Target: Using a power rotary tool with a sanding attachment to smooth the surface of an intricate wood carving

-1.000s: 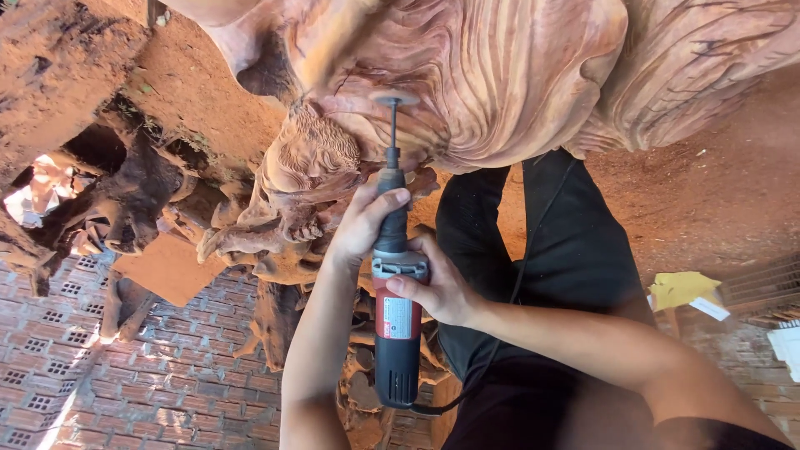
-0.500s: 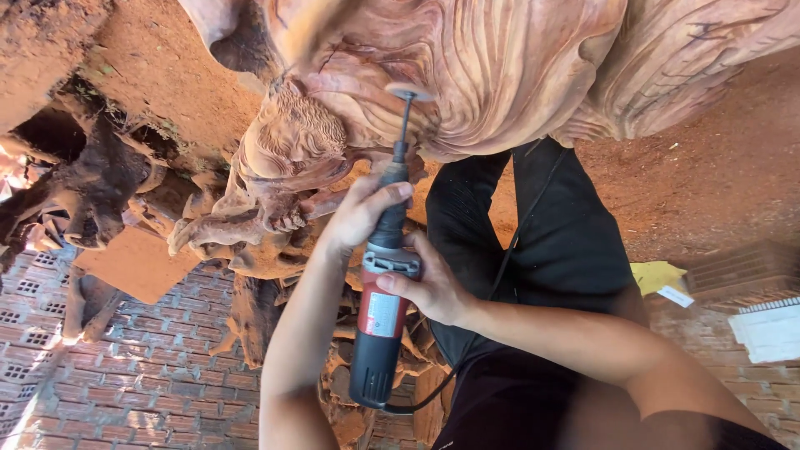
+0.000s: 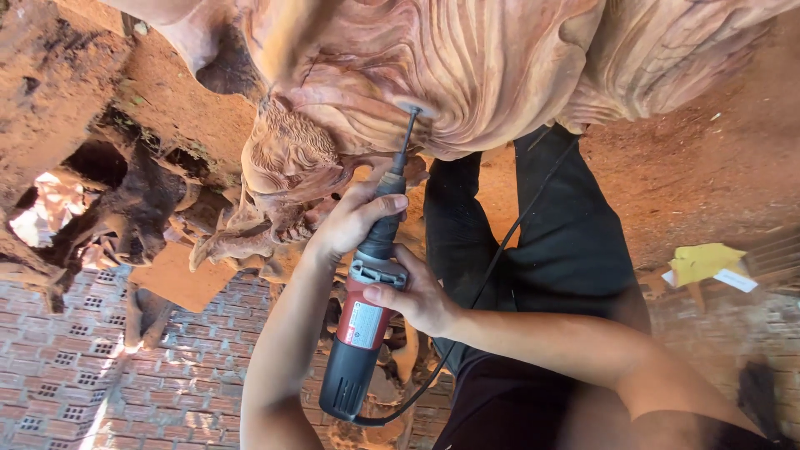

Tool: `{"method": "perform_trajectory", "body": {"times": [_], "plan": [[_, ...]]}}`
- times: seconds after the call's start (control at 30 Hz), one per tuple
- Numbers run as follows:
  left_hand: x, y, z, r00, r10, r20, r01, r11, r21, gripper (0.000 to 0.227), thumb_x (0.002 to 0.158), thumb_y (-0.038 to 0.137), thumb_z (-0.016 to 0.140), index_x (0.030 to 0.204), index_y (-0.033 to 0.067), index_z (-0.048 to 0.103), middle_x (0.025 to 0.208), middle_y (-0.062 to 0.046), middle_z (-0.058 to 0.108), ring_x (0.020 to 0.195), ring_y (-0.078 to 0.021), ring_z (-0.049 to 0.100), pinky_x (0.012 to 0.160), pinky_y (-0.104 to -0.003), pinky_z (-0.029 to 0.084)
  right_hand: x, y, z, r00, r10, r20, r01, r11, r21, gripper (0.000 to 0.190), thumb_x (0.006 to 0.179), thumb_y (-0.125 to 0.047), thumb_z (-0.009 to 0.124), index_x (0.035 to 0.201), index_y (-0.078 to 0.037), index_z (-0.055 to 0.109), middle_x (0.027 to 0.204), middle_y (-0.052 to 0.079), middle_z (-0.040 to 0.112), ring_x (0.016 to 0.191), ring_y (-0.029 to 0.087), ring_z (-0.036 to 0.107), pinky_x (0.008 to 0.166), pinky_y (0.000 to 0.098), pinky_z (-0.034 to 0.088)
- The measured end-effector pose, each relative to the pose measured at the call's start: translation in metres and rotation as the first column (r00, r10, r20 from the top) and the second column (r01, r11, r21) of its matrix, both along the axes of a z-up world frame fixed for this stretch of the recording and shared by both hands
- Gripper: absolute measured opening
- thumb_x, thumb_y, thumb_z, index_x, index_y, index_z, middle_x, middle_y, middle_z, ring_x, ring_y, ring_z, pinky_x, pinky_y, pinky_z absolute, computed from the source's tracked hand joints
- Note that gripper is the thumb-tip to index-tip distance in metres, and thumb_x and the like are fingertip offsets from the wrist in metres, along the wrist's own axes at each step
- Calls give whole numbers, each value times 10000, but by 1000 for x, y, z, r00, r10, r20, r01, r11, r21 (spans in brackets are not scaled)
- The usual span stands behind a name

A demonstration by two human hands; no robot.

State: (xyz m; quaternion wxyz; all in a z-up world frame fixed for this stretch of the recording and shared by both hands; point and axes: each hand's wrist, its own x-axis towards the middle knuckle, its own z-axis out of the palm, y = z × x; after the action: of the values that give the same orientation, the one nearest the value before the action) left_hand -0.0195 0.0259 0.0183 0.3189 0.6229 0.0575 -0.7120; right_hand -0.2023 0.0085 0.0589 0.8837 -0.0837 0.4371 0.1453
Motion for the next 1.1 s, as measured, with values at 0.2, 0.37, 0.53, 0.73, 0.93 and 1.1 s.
{"method": "perform_trajectory", "body": {"times": [0.2,0.37,0.53,0.73,0.93,1.1], "plan": [[-15,13,-8,998,-64,3,64,995,-80,249,921,225,715,954,-15,777,1062,-153,622,916,-278,643,843,-469,564,-12,28,-11,997,-62,47,70,981,-179,508,813,-324,863,1185,-70,630,788,107,666,739,200,695,532,358,623],[-29,41,-30,987,-161,17,162,986,-49,427,912,287,732,1132,-78,699,1030,-159,522,929,-298,626,782,-512,594,-27,59,-24,993,-107,42,113,970,-213,498,809,-361,851,1149,-69,632,798,125,694,740,223,731,544,356,637],[-45,63,-53,966,-244,85,248,968,-33,595,877,355,749,1330,-5,609,956,-163,579,880,-278,698,760,-444,639,-37,86,-42,986,-146,75,161,948,-274,470,838,-425,804,1118,-93,626,822,72,695,747,175,741,568,328,655],[-60,68,-57,914,-355,195,369,929,-40,557,867,447,709,1190,-4,654,868,-152,674,899,-276,705,787,-424,579,-55,110,-62,966,-237,101,256,919,-300,480,839,-354,817,1158,-45,635,878,161,689,860,295,734,633,425,652],[-66,75,-59,899,-356,255,382,923,-58,582,865,473,723,1177,-15,668,905,-163,661,909,-282,710,794,-433,578,-58,111,-64,963,-241,122,264,935,-237,477,861,-407,790,1149,-75,601,869,137,669,821,278,752,621,395,652],[-62,87,-64,973,-104,208,131,984,-121,451,855,334,766,1101,-33,676,902,-174,630,881,-274,696,650,-417,647,-57,110,-73,969,-166,180,221,912,-347,449,813,-362,815,1112,-76,642,812,126,670,817,246,739,605,408,647]]}}
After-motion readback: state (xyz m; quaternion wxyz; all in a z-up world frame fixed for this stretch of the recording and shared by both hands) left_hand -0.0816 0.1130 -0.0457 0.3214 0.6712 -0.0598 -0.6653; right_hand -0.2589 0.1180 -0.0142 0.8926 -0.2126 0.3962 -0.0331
